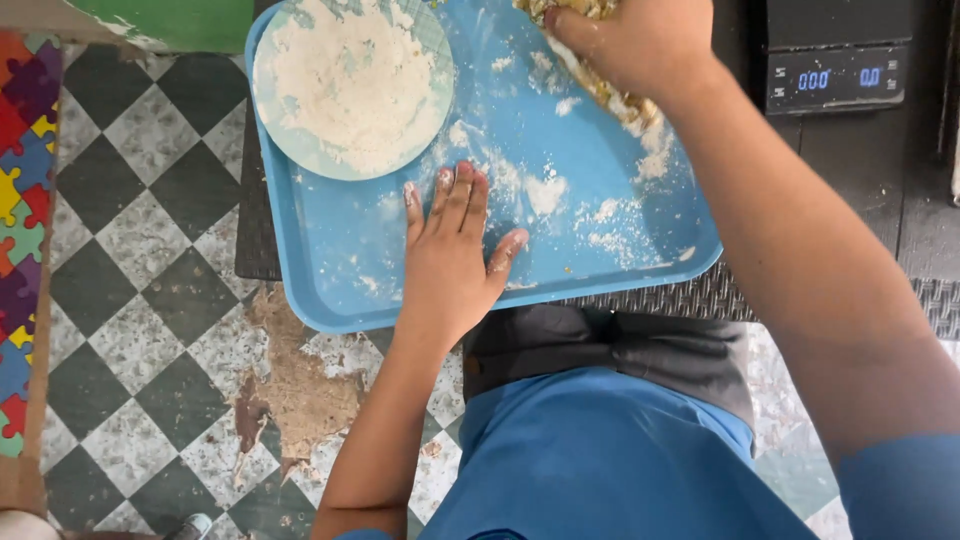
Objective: Weighing dough portions on a scale, cutting dough with a bench scraper, and kneading a large mass of dough with flour on a tray.
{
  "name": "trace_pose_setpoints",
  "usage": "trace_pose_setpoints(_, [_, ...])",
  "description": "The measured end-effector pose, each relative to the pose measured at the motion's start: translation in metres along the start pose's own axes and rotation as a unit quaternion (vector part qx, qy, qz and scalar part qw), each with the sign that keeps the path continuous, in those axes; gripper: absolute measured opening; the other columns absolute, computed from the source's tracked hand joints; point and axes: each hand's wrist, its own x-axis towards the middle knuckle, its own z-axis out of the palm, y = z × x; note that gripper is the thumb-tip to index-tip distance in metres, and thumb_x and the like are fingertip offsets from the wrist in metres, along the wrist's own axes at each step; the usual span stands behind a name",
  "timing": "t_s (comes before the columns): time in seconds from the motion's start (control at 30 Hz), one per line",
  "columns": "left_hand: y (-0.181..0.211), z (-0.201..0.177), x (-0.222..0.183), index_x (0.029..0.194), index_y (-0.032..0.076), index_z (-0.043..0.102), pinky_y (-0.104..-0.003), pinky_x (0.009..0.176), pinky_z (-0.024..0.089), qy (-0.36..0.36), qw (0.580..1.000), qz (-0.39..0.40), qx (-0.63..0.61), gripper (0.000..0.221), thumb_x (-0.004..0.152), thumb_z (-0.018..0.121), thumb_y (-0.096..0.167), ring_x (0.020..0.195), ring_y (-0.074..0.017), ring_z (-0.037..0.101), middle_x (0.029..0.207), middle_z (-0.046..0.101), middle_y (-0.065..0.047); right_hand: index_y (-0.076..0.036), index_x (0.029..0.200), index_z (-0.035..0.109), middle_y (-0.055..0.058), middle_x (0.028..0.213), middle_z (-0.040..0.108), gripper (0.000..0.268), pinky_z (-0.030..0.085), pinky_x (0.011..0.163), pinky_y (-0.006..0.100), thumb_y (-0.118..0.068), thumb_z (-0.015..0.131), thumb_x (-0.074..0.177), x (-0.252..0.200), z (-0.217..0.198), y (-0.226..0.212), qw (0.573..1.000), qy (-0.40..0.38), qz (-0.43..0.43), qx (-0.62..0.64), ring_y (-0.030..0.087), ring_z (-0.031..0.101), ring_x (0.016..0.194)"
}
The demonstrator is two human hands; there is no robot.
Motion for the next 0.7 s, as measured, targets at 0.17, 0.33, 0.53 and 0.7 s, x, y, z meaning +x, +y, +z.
trace_pose_setpoints(0.17, [-0.002,-0.002,0.005,0.163,0.001,0.035,-0.056,0.132,0.004,-0.032,0.997,-0.021,-0.063,0.068,0.113,0.030,0.047,0.161,-0.0361,0.021,0.171,0.031,-0.018,-0.011,0.126,0.063,0.003,0.070,0.053,0.047,0.044,0.039,0.029,-0.049,0.035,0.122,0.009,-0.009,-0.049,0.974,-0.221,-0.027,0.039,0.016,0.043,0.047])
trace_pose_setpoints(0.33, [0.000,0.005,0.001,0.156,-0.004,0.048,-0.057,0.132,0.016,0.023,0.997,-0.009,-0.067,0.058,0.106,0.042,0.025,0.157,-0.0411,0.031,0.165,0.042,-0.022,-0.012,0.135,0.064,0.011,0.115,0.064,0.075,0.053,0.043,0.027,-0.079,0.045,0.107,-0.024,0.027,-0.086,0.896,-0.057,-0.150,-0.415,0.028,0.064,0.093])
trace_pose_setpoints(0.53, [-0.009,0.006,0.004,0.129,-0.005,0.063,-0.060,0.130,0.023,0.139,0.965,-0.054,-0.216,0.037,0.095,0.048,-0.002,0.137,-0.0359,0.055,0.134,0.063,-0.020,-0.020,0.116,0.074,0.004,0.113,0.069,0.027,0.065,0.058,0.034,-0.035,0.073,0.093,-0.085,0.053,-0.053,0.800,0.222,-0.401,-0.387,0.028,0.067,0.098])
trace_pose_setpoints(0.7, [-0.006,0.003,-0.003,0.127,-0.006,0.064,-0.060,0.129,0.027,0.146,0.970,-0.052,-0.188,0.032,0.097,0.054,-0.003,0.133,-0.0382,0.058,0.131,0.065,-0.020,-0.038,0.146,0.063,0.007,0.130,0.063,0.074,0.053,0.091,0.046,-0.085,0.060,0.090,-0.082,0.038,-0.040,0.848,0.128,-0.348,-0.379,0.030,0.059,0.115])
